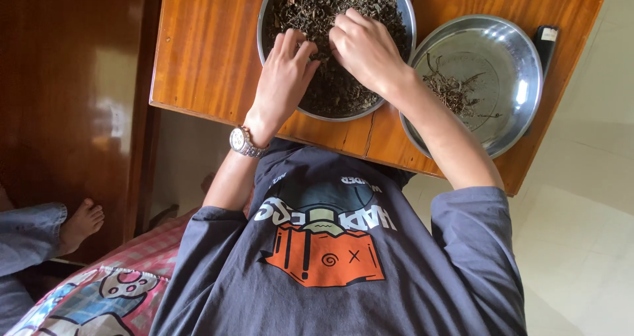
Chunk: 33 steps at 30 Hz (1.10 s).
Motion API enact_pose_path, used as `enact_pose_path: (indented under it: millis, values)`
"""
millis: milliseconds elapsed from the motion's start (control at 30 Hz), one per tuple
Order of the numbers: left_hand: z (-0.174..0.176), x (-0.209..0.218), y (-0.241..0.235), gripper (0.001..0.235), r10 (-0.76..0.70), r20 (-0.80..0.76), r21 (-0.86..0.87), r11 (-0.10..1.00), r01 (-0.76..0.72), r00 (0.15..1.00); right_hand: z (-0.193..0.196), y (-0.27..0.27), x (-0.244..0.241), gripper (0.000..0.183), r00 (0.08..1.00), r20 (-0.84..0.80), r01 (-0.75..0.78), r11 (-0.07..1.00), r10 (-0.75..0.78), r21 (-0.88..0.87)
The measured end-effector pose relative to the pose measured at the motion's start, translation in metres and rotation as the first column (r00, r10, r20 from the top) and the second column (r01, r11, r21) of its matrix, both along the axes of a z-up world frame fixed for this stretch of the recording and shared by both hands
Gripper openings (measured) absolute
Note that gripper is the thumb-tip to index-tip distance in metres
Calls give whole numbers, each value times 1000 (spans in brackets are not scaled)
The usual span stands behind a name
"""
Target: Sorting dried tea leaves by hand to remove stems and twigs
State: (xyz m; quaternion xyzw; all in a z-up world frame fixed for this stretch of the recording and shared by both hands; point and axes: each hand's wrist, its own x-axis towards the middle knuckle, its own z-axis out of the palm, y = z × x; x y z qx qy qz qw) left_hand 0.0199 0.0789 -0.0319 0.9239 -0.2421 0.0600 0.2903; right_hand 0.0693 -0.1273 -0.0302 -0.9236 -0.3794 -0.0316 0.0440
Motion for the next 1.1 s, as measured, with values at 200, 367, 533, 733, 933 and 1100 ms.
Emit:
enact_pose_path:
  millis: [200,367,533,733,933,1100]
  values:
    - [-15,12,-6,24,-2,101,206,978,-19,995,32,-29,-21,5,998,26,49,990,-53,133]
    - [-11,19,-9,11,-26,164,285,958,-22,986,45,-83,-54,14,989,-6,138,924,-146,356]
    - [-5,20,-16,9,-42,176,306,952,-14,984,49,-133,-108,16,934,-93,352,833,-346,427]
    - [-7,22,-39,37,-101,131,369,928,46,986,32,-153,-146,17,886,-150,459,780,-439,426]
    - [-18,29,-53,29,-126,143,498,866,39,982,32,-156,-151,21,884,9,429,816,-468,388]
    - [-24,31,-53,23,-128,97,500,864,63,987,61,-138,-132,17,921,58,334,859,-384,387]
